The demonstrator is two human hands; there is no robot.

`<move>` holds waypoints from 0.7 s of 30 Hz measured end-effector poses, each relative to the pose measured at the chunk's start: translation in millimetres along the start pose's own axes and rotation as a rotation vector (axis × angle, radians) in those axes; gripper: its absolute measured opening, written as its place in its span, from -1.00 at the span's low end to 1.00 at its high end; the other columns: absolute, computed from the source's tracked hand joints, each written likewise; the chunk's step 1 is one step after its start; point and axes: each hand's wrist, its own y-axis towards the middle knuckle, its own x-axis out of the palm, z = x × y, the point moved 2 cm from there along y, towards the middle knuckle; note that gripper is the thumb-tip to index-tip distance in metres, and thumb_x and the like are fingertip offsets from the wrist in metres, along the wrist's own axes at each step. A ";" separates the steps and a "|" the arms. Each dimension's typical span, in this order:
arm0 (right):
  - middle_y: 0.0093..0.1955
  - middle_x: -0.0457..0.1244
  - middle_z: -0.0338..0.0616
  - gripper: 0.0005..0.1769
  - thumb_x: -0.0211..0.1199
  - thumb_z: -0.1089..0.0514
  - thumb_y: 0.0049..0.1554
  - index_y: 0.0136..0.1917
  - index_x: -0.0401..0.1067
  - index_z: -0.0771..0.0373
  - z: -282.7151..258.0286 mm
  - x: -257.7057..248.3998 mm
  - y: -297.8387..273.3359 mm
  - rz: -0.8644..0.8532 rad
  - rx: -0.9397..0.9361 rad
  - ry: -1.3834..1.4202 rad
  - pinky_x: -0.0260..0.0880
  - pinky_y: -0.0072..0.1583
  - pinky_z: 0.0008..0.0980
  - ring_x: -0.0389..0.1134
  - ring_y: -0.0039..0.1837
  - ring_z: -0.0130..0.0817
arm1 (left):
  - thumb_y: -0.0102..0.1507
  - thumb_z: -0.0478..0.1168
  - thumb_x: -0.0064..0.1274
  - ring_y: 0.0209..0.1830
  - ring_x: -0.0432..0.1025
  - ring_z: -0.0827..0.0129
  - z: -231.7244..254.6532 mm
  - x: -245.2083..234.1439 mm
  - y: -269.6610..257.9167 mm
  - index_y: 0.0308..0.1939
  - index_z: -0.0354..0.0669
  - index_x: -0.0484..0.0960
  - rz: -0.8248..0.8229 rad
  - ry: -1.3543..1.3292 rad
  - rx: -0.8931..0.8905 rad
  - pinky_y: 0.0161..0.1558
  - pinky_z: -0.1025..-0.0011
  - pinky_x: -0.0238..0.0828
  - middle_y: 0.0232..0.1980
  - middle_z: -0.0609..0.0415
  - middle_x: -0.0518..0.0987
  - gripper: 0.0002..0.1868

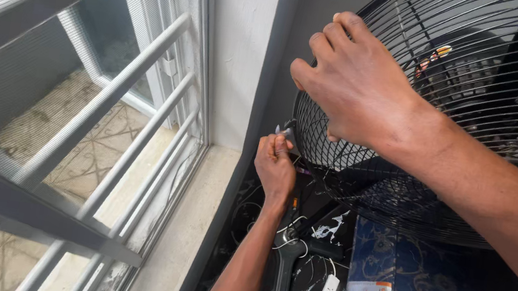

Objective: The person uses a wrench to loosen and tighten bolts on the front cage of a standing fan. They rotate the fan to access different bolts and adjust the cage's position. The person then retrieves a screwdriver from a sewing machine drawer and holds it near the fan.

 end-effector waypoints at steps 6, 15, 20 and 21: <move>0.14 0.39 -0.15 -0.46 0.55 0.11 -0.25 0.05 0.57 0.03 -8.5 0.0 -10.0 0.121 -0.018 0.154 0.00 0.58 -0.17 0.31 0.38 -0.24 | 0.41 -0.12 -0.09 -0.48 0.44 0.53 -7.9 -12.4 2.9 -0.18 -0.24 0.67 -0.086 -0.153 -0.397 -0.36 0.46 0.46 -0.34 0.15 0.52 -0.70; 0.16 0.34 -0.09 -0.68 0.36 0.08 0.08 0.09 0.52 0.19 -92.6 23.3 -40.2 0.237 0.071 0.640 0.12 0.52 -0.06 0.36 0.31 -0.19 | 0.36 -0.20 0.08 -0.41 0.40 0.55 -16.2 -48.8 15.6 -0.16 -0.30 0.75 0.019 -0.347 -0.474 -0.30 0.56 0.36 -0.38 0.14 0.60 -0.77; 0.04 0.26 0.04 -0.41 0.28 0.17 0.11 0.39 0.31 0.28 -142.4 20.2 -55.0 0.016 0.480 1.069 0.43 0.02 -0.07 0.37 0.00 -0.08 | 0.29 -0.24 0.17 -0.40 0.48 0.44 0.5 -50.9 20.7 -0.20 -0.38 0.66 -0.013 -0.723 -0.749 -0.32 0.49 0.50 -0.32 0.03 0.60 -0.80; 0.02 0.23 0.10 -0.43 0.25 0.21 0.11 0.38 0.28 0.32 -147.2 20.6 -54.5 0.077 0.533 1.090 0.46 -0.05 -0.09 0.37 -0.01 -0.04 | 0.30 -0.22 0.19 -0.41 0.46 0.42 3.9 -51.1 20.4 -0.19 -0.38 0.64 -0.059 -0.809 -0.769 -0.32 0.46 0.53 -0.30 0.02 0.58 -0.79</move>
